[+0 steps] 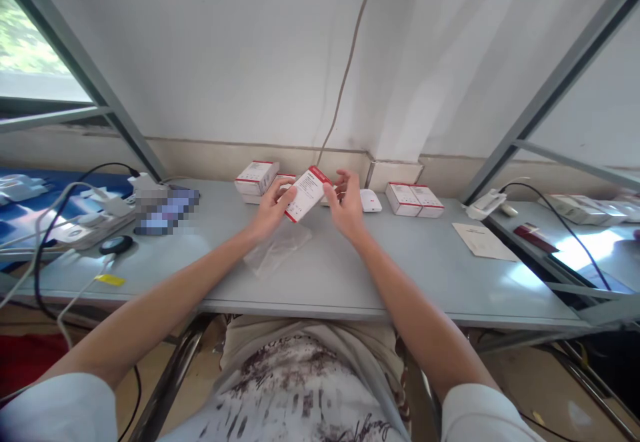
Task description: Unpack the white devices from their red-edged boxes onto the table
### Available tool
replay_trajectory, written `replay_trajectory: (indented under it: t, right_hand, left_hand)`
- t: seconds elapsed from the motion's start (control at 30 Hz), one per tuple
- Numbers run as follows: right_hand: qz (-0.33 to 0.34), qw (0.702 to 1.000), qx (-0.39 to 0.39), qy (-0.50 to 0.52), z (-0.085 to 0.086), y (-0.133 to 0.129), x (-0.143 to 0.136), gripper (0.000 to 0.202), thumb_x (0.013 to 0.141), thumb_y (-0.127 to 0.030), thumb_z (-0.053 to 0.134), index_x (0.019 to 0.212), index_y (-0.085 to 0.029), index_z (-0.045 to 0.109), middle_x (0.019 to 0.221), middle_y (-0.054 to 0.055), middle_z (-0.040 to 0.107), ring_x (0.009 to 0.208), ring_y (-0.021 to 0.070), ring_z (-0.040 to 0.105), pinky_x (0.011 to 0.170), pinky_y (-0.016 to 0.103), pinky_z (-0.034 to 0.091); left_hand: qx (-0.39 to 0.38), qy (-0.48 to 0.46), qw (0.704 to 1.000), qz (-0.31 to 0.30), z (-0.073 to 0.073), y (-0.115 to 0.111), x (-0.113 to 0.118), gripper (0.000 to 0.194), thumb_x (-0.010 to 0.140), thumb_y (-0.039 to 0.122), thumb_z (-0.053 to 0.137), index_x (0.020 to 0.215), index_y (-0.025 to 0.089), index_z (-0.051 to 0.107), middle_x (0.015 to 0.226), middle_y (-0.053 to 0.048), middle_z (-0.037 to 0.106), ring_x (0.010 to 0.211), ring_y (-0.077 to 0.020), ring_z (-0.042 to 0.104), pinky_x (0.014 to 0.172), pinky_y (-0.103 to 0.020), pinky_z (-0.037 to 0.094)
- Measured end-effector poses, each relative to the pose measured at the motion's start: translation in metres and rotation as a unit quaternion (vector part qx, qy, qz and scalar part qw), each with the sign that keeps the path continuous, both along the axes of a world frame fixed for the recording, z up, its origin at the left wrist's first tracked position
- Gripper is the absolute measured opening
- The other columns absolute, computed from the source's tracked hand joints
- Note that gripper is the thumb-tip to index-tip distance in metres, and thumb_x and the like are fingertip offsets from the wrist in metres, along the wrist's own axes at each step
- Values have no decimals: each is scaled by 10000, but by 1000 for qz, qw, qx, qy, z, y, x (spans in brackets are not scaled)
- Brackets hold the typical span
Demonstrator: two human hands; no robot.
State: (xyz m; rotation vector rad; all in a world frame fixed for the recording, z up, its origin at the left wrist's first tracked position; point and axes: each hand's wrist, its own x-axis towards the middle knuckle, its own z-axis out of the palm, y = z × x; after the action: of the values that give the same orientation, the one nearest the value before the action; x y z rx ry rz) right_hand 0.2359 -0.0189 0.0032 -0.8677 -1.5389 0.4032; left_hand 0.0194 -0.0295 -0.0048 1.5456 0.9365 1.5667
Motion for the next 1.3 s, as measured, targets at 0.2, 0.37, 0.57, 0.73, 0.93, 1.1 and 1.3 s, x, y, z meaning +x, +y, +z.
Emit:
replay_trajectory:
  t: [0.2, 0.37, 0.57, 0.73, 0.93, 1.1, 1.3]
  right_hand:
    - [124, 978, -159, 46, 2, 10, 10, 605, 938, -833, 629, 1089, -258, 741, 900, 55, 728, 729, 200, 666, 658, 361, 600]
    - [157, 967, -188, 64, 5, 1, 5, 634, 882, -850, 688, 975, -228, 764, 898, 63, 748, 712, 182, 658, 691, 355, 598]
    - [178, 945, -253, 106, 3, 4, 5, 612, 864, -822, 714, 949, -216, 750, 865, 74, 743, 656, 190, 649, 653, 372, 593]
    - [72, 970, -217, 85, -4, 21, 16, 527, 881, -738, 675, 1068, -245, 686, 929, 67, 725, 721, 208, 639, 650, 378, 569]
    - [20, 993, -115, 0, -5, 23, 16, 400, 826, -587, 752, 1014, -237, 702, 941, 43, 712, 791, 185, 605, 736, 363, 564]
    - [122, 969, -197, 90, 2, 14, 14, 461, 832, -684, 802, 948, -246, 720, 807, 9, 695, 724, 167, 618, 733, 345, 576]
    - [239, 936, -237, 104, 8, 7, 23, 468, 809, -626, 894, 1075, -269, 751, 1082, 29, 749, 885, 168, 682, 897, 379, 602]
  left_hand:
    - [-4, 15, 1000, -1, 7, -7, 1, 534, 908, 717, 788, 1144, 238, 807, 1112, -93, 769, 929, -216, 719, 711, -289, 571]
    - [-32, -19, 999, 5, 8, -7, 2, 562, 864, 732, 820, 1113, 228, 823, 1084, -94, 794, 902, -221, 732, 698, -298, 577]
    - [-45, -33, 998, -5, 6, -3, -2, 514, 884, 702, 817, 1085, 229, 843, 1122, -95, 815, 999, -239, 748, 787, -314, 598]
    - [-67, -59, 996, -19, 2, 2, -4, 537, 864, 709, 829, 1108, 230, 839, 1178, -99, 816, 1051, -241, 759, 816, -308, 599]
    - [-57, -39, 998, -10, 1, 1, -1, 540, 863, 733, 813, 1066, 233, 833, 1109, -80, 810, 1019, -232, 744, 810, -312, 588]
    - [-42, -49, 998, 11, 3, 4, -3, 551, 858, 749, 803, 991, 214, 795, 1029, -71, 783, 950, -220, 724, 785, -314, 568]
    - [-54, -72, 996, 21, 2, 8, -4, 588, 848, 783, 793, 980, 211, 756, 977, -77, 769, 895, -218, 716, 717, -310, 558]
